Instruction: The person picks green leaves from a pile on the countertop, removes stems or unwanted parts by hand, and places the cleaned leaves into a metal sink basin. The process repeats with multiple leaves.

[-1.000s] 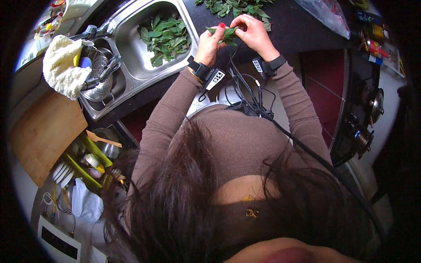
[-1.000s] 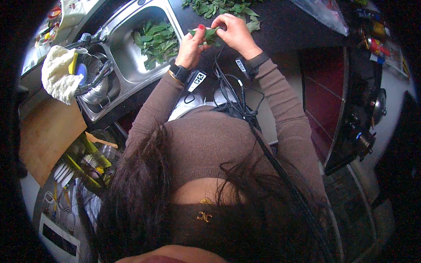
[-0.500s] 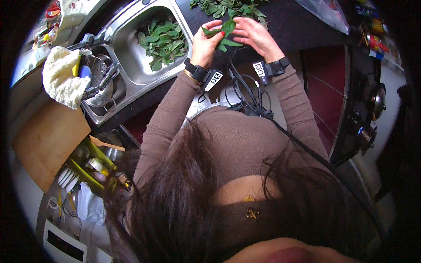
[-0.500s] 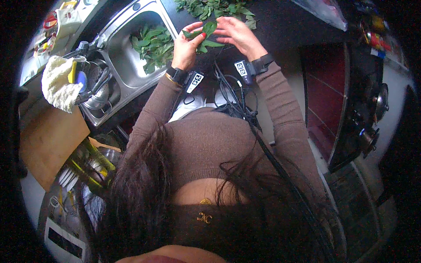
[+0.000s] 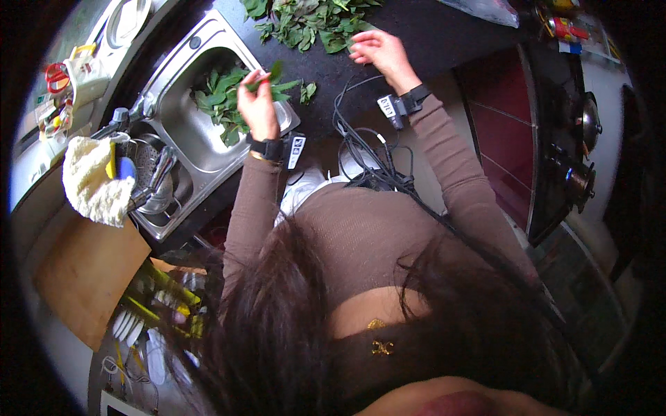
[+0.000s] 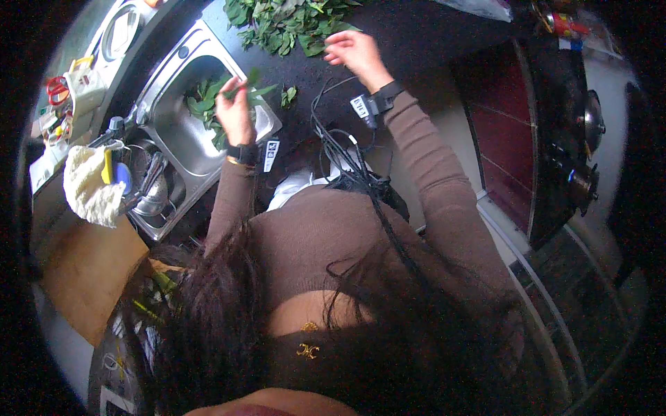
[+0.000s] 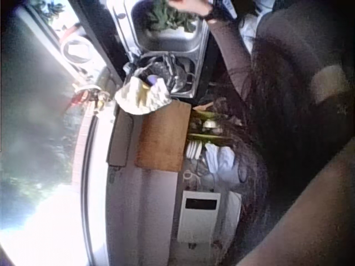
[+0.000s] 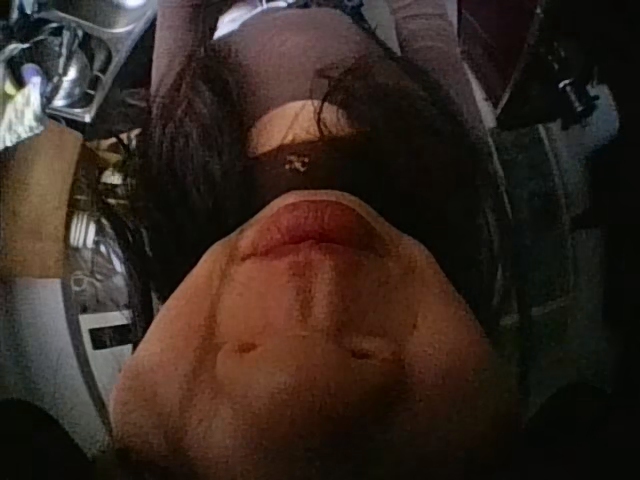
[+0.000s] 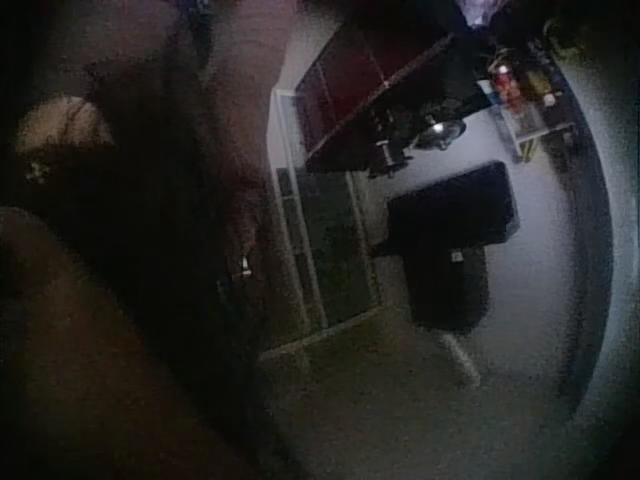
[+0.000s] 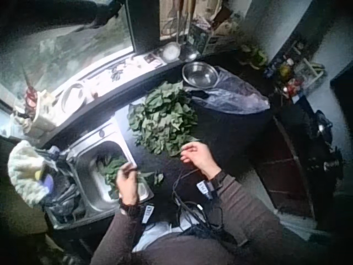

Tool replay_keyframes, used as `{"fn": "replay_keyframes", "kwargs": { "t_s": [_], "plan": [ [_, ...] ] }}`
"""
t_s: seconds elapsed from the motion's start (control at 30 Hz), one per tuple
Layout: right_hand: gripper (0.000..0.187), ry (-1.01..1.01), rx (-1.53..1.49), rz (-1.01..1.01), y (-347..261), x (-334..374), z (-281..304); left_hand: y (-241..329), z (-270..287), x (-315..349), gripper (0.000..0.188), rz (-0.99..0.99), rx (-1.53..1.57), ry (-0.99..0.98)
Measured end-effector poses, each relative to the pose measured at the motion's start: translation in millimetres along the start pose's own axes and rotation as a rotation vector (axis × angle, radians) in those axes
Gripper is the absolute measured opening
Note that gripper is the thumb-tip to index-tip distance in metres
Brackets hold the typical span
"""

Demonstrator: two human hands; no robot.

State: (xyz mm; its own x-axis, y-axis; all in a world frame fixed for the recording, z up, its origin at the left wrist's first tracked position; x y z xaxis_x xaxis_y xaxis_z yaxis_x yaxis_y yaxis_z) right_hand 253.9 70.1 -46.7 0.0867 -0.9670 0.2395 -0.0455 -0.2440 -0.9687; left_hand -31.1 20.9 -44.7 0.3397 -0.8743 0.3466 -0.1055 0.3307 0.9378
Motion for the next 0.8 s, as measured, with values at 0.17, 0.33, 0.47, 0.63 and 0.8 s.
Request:
{"fn": "replay_keyframes", "kwargs": {
  "t_s": [0.17,0.33,0.47,0.63,0.8],
  "plan": [
    [0.027,0.281,0.645,-0.153,32.2,-14.5,87.3,-25.3,43.6,-6.3,0.071,0.178,0.040,0.227],
    [0.029,0.260,1.000,-0.139,51.6,-15.2,81.4,-27.7,10.3,4.2,0.077,0.213,0.002,0.112],
    [0.018,0.291,0.831,0.010,12.1,-9.2,63.4,-15.0,-31.4,19.1,0.045,0.395,0.179,-0.226],
    [0.010,0.101,0.558,0.293,-60.7,12.5,10.3,15.2,-79.3,37.8,0.048,0.558,0.322,-0.641],
    [0.007,-0.172,0.675,0.717,-98.7,41.5,-54.3,33.2,-97.4,40.7,0.062,0.598,0.661,-0.673]
  ]
}}
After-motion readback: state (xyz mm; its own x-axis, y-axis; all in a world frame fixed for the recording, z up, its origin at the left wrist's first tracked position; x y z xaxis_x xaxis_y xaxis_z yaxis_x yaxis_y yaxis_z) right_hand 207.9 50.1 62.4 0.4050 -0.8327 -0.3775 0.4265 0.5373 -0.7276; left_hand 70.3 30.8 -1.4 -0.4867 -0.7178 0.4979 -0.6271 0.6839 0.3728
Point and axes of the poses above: each hand's wrist, its own x-axis away from the middle knuckle, its own z-axis out of the back of the hand, y = z × x, the point moved 5 cm from there along -x, towards the middle knuckle, and after that the axes turned 8 degrees about z, right-handed, at the moved point
